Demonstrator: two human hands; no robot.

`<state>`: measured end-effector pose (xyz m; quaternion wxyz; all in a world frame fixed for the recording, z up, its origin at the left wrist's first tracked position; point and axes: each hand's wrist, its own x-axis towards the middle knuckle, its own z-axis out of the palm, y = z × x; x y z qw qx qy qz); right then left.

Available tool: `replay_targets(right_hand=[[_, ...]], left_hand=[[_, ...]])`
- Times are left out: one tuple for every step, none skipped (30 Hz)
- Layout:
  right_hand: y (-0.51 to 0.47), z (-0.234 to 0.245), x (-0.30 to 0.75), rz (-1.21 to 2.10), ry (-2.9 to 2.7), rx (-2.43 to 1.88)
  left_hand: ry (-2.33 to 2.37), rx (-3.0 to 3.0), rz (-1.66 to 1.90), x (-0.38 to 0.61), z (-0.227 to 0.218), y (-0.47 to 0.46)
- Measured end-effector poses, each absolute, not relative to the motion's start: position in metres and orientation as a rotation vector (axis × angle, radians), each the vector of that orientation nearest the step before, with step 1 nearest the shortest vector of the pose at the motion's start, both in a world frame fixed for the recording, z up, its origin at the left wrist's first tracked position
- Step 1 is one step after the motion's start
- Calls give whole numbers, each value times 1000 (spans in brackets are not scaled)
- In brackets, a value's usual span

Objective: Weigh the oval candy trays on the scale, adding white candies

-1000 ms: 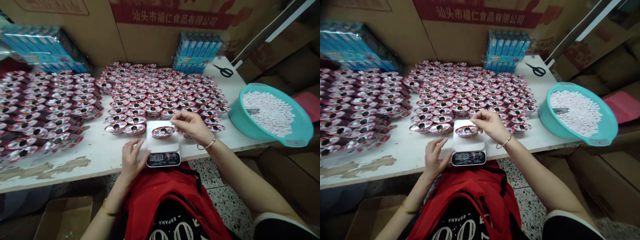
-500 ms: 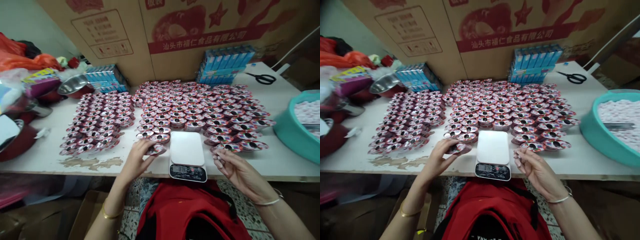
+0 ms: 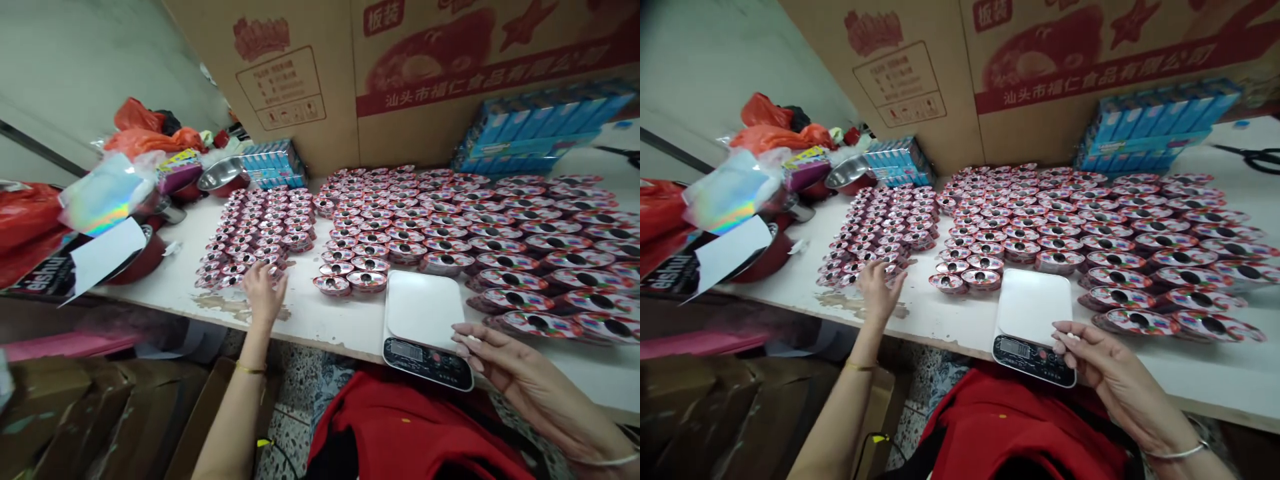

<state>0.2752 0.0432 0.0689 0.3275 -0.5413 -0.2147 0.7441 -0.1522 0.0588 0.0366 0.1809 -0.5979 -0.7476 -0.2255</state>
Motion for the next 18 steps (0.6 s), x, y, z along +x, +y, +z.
replay_targets(right_hand=[[43, 68, 276, 1954, -577, -1431], [42, 67, 275, 1954, -596, -1433], [41, 66, 274, 1951, -620, -1418], [40, 66, 272, 1954, -649, -1388], [39, 66, 269, 1963, -680, -1347], [38, 67, 266, 1974, -711, -1307], [38, 68, 263, 1987, -744, -1272], [38, 68, 261, 2002, -779, -1247], [38, 69, 259, 2016, -817, -1233], [38, 69, 258, 2023, -854, -1228], [38, 69, 257, 2025, -888, -1228], [38, 69, 258, 2021, -918, -1232], [37, 69, 259, 2010, -944, -1240], [37, 68, 261, 1992, -967, -1249], [36, 68, 263, 1966, -989, -1258], [35, 67, 266, 1936, -1013, -1267], [34, 66, 270, 1905, -1040, -1273], [33, 66, 273, 1870, -1068, -1279]], left_hand=[[-2163, -1610, -561, -166, 37, 55], [-2194, -1582, -482, -178, 36, 52], [-2202, -1596, -412, -186, 35, 48], [-2191, -1637, -358, -191, 35, 45], [-2166, -1685, -327, -192, 36, 43], [-2134, -1732, -323, -189, 38, 41], [-2100, -1773, -349, -183, 43, 41], [-2067, -1810, -408, -174, 49, 41], [-2033, -1851, -500, -161, 58, 42], [-1996, -1895, -619, -146, 67, 44], [-1956, -1949, -755, -128, 77, 47], [-1913, -2021, -895, -107, 86, 51], [-1868, -2105, -1014, -84, 93, 55], [-1825, -2220, -1088, -60, 98, 60], [-1784, -2342, -1120, -35, 100, 67], [-1745, -2463, -1109, -10, 100, 74], [-1702, -2569, -1084, 12, 96, 81], [-1643, -2669, -1038, 32, 91, 88]])
